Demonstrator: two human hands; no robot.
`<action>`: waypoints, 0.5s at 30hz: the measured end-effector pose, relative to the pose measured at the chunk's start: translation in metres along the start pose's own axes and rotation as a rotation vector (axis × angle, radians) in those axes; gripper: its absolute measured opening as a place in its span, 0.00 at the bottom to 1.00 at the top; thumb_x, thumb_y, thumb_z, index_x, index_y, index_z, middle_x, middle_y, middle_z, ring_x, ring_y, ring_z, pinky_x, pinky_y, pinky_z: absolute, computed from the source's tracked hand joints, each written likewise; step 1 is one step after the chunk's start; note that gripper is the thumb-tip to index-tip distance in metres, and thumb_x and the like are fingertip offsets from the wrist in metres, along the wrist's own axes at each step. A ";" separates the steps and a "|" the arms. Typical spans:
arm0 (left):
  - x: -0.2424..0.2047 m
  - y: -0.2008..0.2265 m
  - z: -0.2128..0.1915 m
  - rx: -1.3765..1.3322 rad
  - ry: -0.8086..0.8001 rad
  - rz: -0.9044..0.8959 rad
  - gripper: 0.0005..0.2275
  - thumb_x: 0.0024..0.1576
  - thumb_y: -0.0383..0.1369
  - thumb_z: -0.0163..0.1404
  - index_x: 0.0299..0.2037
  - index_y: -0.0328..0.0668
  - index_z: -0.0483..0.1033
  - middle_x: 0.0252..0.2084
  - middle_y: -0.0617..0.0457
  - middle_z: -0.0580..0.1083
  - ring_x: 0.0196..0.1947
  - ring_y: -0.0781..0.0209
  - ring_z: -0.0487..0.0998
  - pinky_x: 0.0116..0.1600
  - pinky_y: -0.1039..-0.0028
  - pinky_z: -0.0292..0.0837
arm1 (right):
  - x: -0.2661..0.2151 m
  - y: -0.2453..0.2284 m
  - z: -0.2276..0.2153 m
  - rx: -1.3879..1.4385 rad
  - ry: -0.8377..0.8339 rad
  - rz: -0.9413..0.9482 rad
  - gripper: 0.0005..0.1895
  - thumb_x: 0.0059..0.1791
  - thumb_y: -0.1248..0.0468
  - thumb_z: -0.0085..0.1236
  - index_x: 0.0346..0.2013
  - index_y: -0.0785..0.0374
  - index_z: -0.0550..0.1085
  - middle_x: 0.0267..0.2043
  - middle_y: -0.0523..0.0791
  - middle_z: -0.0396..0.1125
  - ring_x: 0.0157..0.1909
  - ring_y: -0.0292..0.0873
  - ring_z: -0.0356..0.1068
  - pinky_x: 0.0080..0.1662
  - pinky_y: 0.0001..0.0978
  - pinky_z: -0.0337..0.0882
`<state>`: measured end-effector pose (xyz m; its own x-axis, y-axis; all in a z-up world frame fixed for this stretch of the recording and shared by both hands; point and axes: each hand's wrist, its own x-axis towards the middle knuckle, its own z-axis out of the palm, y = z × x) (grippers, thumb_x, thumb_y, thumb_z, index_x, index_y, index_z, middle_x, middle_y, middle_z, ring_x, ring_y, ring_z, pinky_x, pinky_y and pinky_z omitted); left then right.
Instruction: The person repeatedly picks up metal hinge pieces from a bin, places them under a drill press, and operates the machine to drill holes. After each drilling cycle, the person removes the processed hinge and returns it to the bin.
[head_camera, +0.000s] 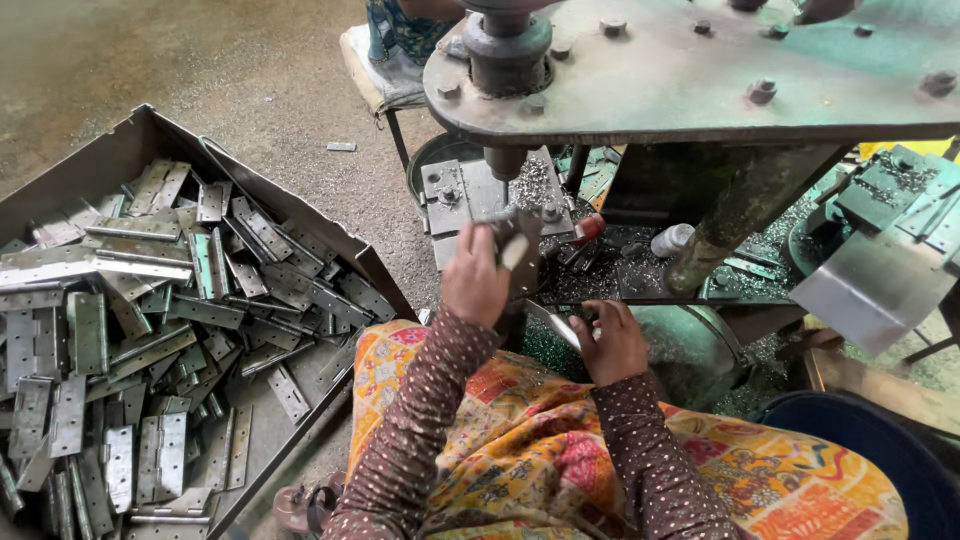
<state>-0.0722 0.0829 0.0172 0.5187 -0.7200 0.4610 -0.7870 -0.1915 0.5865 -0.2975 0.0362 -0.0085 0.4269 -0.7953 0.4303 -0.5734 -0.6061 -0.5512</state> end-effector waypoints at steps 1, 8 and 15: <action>0.010 -0.004 0.001 0.124 0.155 0.131 0.10 0.60 0.31 0.49 0.46 0.30 0.71 0.50 0.42 0.74 0.29 0.58 0.79 0.37 0.68 0.81 | -0.001 0.000 0.000 -0.010 0.000 -0.010 0.16 0.47 0.56 0.63 0.42 0.62 0.75 0.45 0.47 0.70 0.37 0.44 0.74 0.38 0.38 0.73; 0.036 -0.044 0.040 0.686 -0.019 0.257 0.13 0.58 0.29 0.48 0.53 0.38 0.73 0.52 0.46 0.73 0.35 0.62 0.79 0.50 0.67 0.80 | -0.001 0.000 -0.002 -0.002 -0.072 0.002 0.16 0.48 0.55 0.60 0.44 0.61 0.75 0.46 0.46 0.70 0.37 0.44 0.73 0.38 0.37 0.75; 0.014 -0.051 -0.001 0.722 -0.239 -0.151 0.20 0.59 0.41 0.44 0.54 0.33 0.72 0.71 0.39 0.58 0.68 0.41 0.62 0.67 0.50 0.53 | -0.004 0.002 0.000 -0.033 -0.096 0.016 0.16 0.48 0.53 0.60 0.45 0.59 0.75 0.46 0.45 0.70 0.37 0.46 0.73 0.41 0.39 0.74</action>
<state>-0.0248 0.0829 -0.0054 0.6163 -0.7600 0.2062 -0.7785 -0.6275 0.0140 -0.3006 0.0378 -0.0111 0.4814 -0.8033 0.3507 -0.6029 -0.5939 -0.5327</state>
